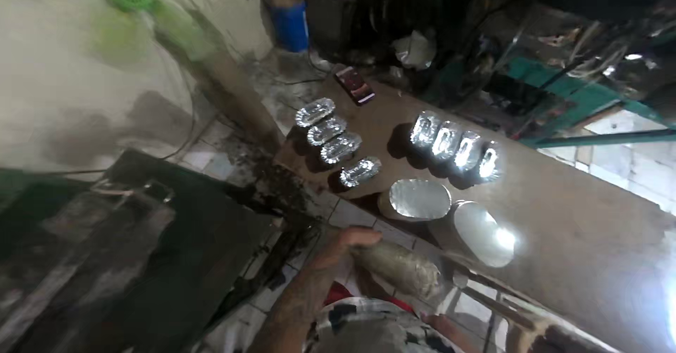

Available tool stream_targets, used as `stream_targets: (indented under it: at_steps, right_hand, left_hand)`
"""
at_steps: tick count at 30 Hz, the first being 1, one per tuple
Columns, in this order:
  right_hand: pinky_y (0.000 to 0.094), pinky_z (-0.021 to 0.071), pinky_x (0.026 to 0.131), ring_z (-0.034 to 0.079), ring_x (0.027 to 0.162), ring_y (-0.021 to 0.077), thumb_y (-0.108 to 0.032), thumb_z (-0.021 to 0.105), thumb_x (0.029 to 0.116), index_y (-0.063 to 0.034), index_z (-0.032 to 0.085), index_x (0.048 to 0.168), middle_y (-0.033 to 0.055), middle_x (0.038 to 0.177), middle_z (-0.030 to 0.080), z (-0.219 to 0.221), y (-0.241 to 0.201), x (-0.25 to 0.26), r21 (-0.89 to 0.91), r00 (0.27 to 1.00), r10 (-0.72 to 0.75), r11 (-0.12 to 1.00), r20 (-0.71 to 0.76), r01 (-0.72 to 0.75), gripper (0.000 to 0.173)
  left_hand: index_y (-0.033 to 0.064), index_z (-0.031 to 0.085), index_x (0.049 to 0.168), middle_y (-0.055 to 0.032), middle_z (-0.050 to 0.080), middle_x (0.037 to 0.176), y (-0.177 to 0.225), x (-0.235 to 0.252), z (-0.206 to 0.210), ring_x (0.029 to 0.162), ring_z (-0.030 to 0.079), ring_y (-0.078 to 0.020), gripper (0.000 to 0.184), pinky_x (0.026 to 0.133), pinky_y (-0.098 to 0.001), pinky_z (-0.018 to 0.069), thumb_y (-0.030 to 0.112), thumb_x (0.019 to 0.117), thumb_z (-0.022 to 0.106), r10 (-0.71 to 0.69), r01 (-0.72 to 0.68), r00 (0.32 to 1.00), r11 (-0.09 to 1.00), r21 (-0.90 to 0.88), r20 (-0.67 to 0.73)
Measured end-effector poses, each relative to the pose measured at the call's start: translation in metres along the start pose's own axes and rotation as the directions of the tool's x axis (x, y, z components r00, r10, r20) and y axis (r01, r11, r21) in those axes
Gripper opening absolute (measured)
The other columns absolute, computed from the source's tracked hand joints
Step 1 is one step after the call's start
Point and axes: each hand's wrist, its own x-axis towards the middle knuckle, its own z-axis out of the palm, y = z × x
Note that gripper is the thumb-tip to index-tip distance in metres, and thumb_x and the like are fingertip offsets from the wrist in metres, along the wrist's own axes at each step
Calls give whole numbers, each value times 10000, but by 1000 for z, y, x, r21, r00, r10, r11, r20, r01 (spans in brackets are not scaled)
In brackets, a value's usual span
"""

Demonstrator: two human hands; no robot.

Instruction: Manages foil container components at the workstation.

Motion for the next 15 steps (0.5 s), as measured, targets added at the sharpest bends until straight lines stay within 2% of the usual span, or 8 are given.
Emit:
stream_targets:
  at_steps: [2,5,8,9,11,12,13,15]
  right_hand:
    - [507,429,1126,587,1274,432,-160,456,1089,111,597,1327,321,1329,613,13,38,26,8,995,-103,995,-7,103,387]
    - [557,479,1073,640,1189,448,-36,589,971,115,662,1250,315,1240,666,5,33,41,-48,934,-356,934,-18,355,326]
    - [530,500,1061,651,1181,386,-77,638,964,73,658,1280,269,1252,672,-21,2,56,-37,914,-396,916,84,400,351]
    - [523,523,1031,670,1142,360,-79,653,953,70,661,1261,255,1221,684,-25,-5,69,-37,917,-393,918,62,396,342]
    - [497,562,943,691,1032,311,-36,641,930,76,650,1238,229,1125,701,-27,-29,92,-30,909,-418,908,-9,417,327]
    - [481,566,915,694,991,291,-26,630,929,84,655,1215,223,1084,706,-25,-50,100,-32,893,-448,894,-44,447,307]
    - [472,565,897,693,964,281,-12,620,925,91,662,1182,220,1052,707,-23,-76,107,-37,873,-482,876,-81,480,280]
    - [468,563,896,690,958,272,-11,624,925,98,671,1153,220,1040,707,-12,-129,116,-29,828,-538,841,-157,540,257]
  left_hand:
    - [-5,635,1308,-271,635,1282,-7,-70,-23,1214,609,-407,660,1039,-628,442,549,1081,358,68,-106,974,980,-168,-214]
    - [1,561,1401,-222,606,1359,-33,-161,-41,1259,585,-298,480,1093,-500,431,349,1115,392,236,-394,827,891,-227,-509]
    - [64,443,1534,-152,521,1513,-80,-216,-68,1387,515,-226,560,1182,-453,397,422,1115,338,106,-492,645,816,-305,-757]
    - [70,463,1516,-131,560,1467,-99,-227,-85,1332,552,-193,569,1140,-421,442,446,1104,351,25,-582,570,718,-382,-821]
    - [86,577,1342,-64,681,1158,-132,-242,-125,1019,659,-129,431,888,-349,570,389,1086,412,-172,-780,419,433,-451,-891]
    - [92,594,1260,-32,680,1057,-144,-247,-139,931,658,-102,363,815,-320,576,348,1094,396,-248,-849,339,335,-409,-907]
    - [89,599,1254,-30,679,1075,-156,-249,-146,955,652,-97,363,836,-320,567,328,1104,370,-300,-892,234,313,-327,-925]
    - [27,508,1436,-118,602,1358,-180,-248,-128,1232,577,-149,519,1065,-368,480,348,1129,240,-279,-821,16,545,-172,-960]
